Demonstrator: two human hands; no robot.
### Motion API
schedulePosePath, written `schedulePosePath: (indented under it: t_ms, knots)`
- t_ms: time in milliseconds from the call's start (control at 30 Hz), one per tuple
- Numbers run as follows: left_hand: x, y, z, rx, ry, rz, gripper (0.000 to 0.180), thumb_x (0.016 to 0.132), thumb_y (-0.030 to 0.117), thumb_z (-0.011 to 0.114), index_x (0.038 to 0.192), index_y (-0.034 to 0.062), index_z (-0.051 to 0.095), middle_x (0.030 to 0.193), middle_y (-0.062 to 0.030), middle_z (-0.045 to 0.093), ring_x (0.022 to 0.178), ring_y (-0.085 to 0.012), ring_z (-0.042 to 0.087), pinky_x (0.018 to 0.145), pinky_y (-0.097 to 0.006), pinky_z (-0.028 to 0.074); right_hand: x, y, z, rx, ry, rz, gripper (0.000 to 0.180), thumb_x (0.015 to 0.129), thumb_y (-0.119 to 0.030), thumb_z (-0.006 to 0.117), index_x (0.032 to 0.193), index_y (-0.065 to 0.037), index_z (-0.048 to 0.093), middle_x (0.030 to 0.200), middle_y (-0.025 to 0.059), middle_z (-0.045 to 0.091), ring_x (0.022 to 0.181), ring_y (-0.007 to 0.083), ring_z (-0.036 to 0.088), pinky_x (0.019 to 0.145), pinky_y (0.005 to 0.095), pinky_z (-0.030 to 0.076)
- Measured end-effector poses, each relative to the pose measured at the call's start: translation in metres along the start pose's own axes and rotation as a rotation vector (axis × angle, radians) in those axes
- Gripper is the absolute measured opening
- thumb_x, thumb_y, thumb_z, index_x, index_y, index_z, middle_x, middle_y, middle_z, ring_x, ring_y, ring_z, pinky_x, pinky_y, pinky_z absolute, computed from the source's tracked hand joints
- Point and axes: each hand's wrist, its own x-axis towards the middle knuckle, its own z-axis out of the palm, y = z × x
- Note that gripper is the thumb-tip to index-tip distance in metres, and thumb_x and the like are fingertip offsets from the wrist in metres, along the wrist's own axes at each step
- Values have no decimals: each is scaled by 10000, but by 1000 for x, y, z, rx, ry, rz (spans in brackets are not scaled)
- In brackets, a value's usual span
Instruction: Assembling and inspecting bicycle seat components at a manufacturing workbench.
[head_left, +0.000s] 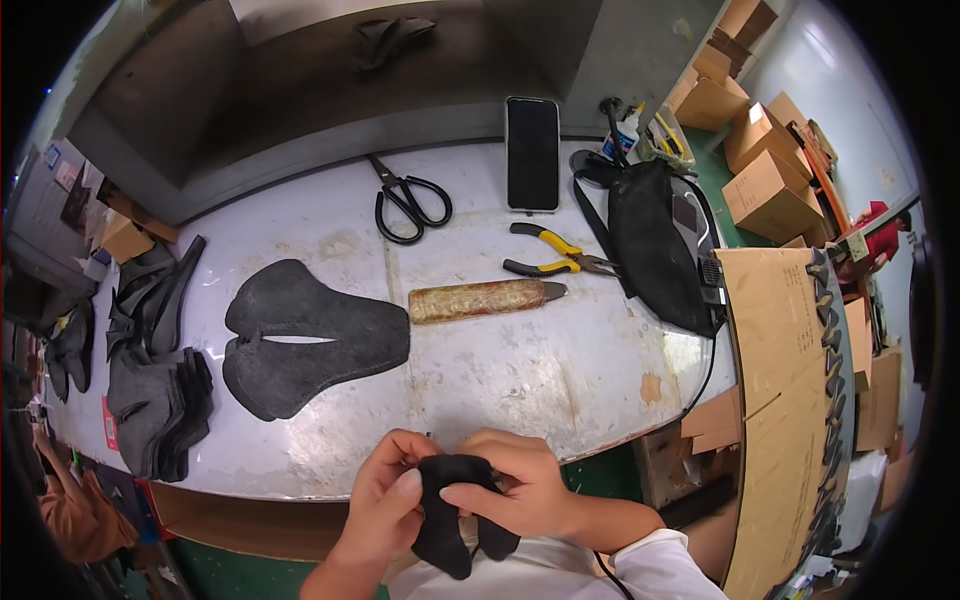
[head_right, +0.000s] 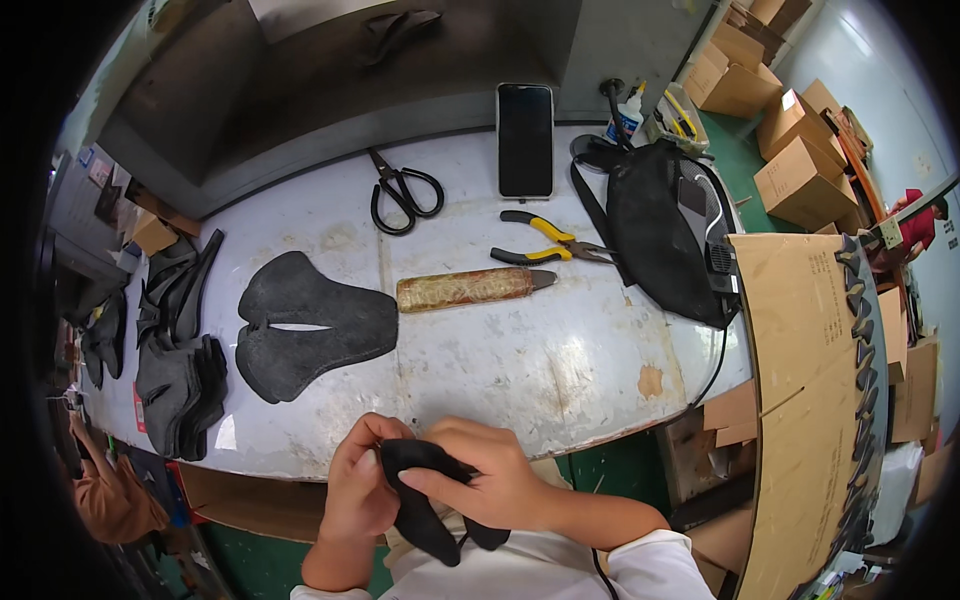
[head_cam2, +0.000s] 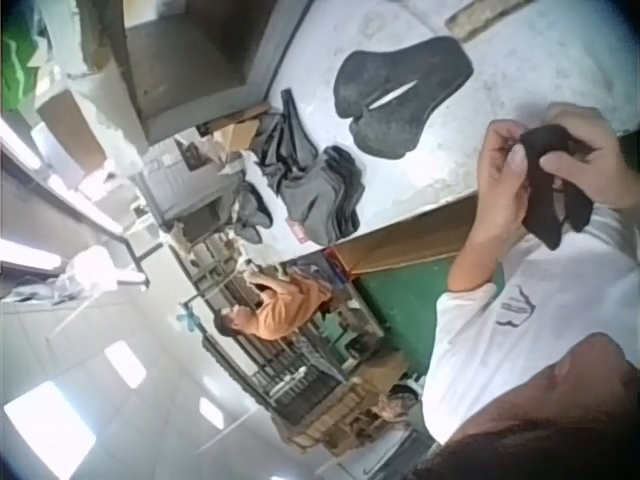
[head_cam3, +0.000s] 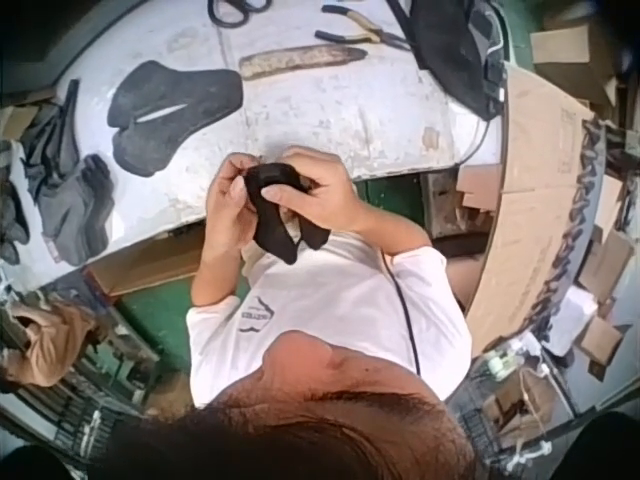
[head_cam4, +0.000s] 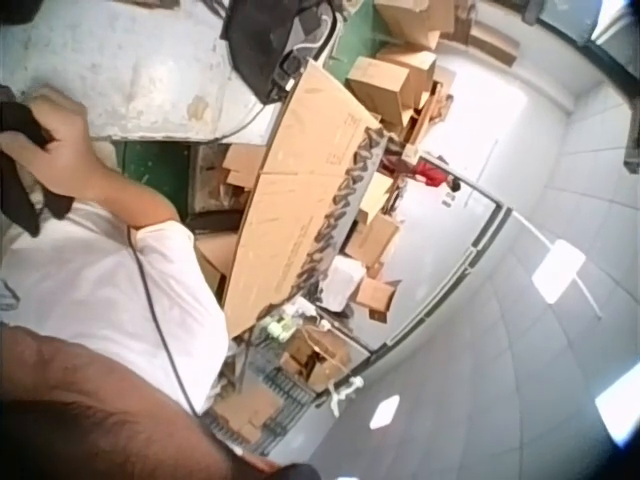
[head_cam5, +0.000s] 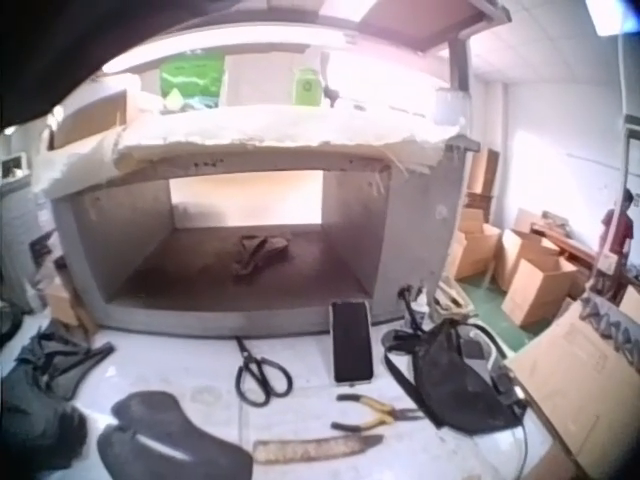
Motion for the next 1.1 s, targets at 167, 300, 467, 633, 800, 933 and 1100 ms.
schedulePosePath:
  t_ms: [167,300,467,633,800,933,1100]
  knots:
    - [-5,4,-13,660,-120,360,157,955,175,566,883,38,536,839,-14,547,733,-110,487,620,-267,394,-14,-1,5,272,29,270,155,848,-92,744,943,16,685,799,20,641,687,53,547,571,221,422]
    - [-3,11,-10,723,-98,237,197,976,142,516,814,29,528,707,-8,511,627,-120,458,589,-265,377,-15,-2,0,373,-11,198,136,868,-60,719,973,18,684,860,15,655,748,46,556,608,193,427]
    - [3,-2,-6,725,-111,544,206,985,143,517,815,29,529,713,-4,523,613,-90,443,554,-263,369,-18,2,6,790,-38,410,181,882,-45,694,1041,37,668,914,53,669,802,86,596,686,224,465]
    - [0,9,-3,383,-48,-35,219,958,146,561,782,21,525,655,-32,517,571,-125,461,544,-274,388,-14,8,7,1052,63,432,206,904,-8,639,1096,65,641,980,118,693,856,141,648,780,280,521]
    - [-5,15,-3,597,-175,103,289,985,185,535,748,20,530,648,29,492,612,-48,420,533,-252,363,-11,1,5,999,84,418,187,902,-7,640,1075,65,644,976,119,691,860,144,647,782,278,519]
    - [1,5,-8,731,-152,360,305,981,187,546,734,8,537,622,15,516,587,-52,420,522,-245,358,-4,0,4,1133,102,516,169,901,-7,641,1053,66,647,958,115,690,859,142,645,779,277,520]
    - [-11,31,6,518,-213,-103,219,941,163,620,808,-11,618,623,-24,573,567,-50,482,518,-238,386,-4,-5,2,948,144,421,168,894,-19,657,1042,59,644,960,103,684,870,142,640,782,277,513]
